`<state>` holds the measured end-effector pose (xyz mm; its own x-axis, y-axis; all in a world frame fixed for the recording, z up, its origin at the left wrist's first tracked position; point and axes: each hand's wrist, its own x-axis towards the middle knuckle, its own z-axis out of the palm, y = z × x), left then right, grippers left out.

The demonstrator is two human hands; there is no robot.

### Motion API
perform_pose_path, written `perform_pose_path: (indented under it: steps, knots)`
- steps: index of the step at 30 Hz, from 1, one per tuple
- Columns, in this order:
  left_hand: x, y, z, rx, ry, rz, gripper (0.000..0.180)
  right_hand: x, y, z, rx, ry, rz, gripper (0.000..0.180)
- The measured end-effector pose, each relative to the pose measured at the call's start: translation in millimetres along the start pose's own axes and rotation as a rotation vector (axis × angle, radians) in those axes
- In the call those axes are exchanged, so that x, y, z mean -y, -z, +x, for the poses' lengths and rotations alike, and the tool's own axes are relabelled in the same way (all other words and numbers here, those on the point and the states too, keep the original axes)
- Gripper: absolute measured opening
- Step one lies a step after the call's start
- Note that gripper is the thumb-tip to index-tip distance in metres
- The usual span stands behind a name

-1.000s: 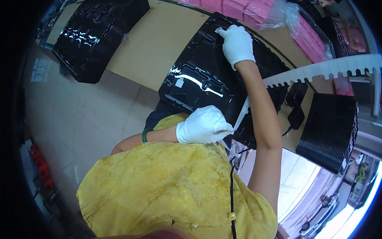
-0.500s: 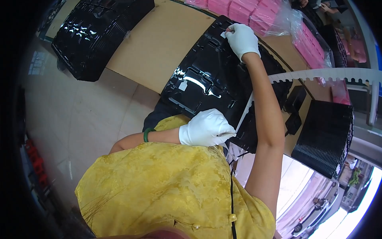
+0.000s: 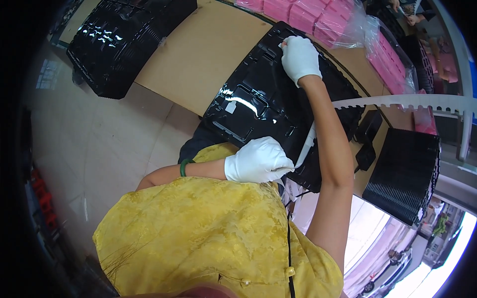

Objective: Placing foam inserts into plastic trays and attaching small plastic components.

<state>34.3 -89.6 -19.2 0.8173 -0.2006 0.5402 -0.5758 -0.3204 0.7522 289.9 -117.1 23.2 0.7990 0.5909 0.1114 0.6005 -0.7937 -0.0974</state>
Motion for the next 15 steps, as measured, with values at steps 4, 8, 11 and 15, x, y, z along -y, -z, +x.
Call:
perform_pose_path:
  steps: [4, 8, 11, 15]
  knots:
    - [-1, 1, 0, -0.012, -0.018, -0.001, 0.01, -12, 2, -5, -0.01, -0.059, 0.112, 0.026]
    - [-2, 1, 0, -0.012, -0.014, 0.0, 0.008, -23, -2, -10, -0.041, -0.222, 0.225, 0.029]
    - [-3, 1, 0, -0.03, -0.015, 0.006, 0.007, -26, 5, -16, -0.073, -0.254, 0.305, 0.029]
    - [-6, 3, 1, -0.089, -0.03, 0.015, 0.008, -23, 19, -12, -0.047, -0.195, 0.215, 0.029]
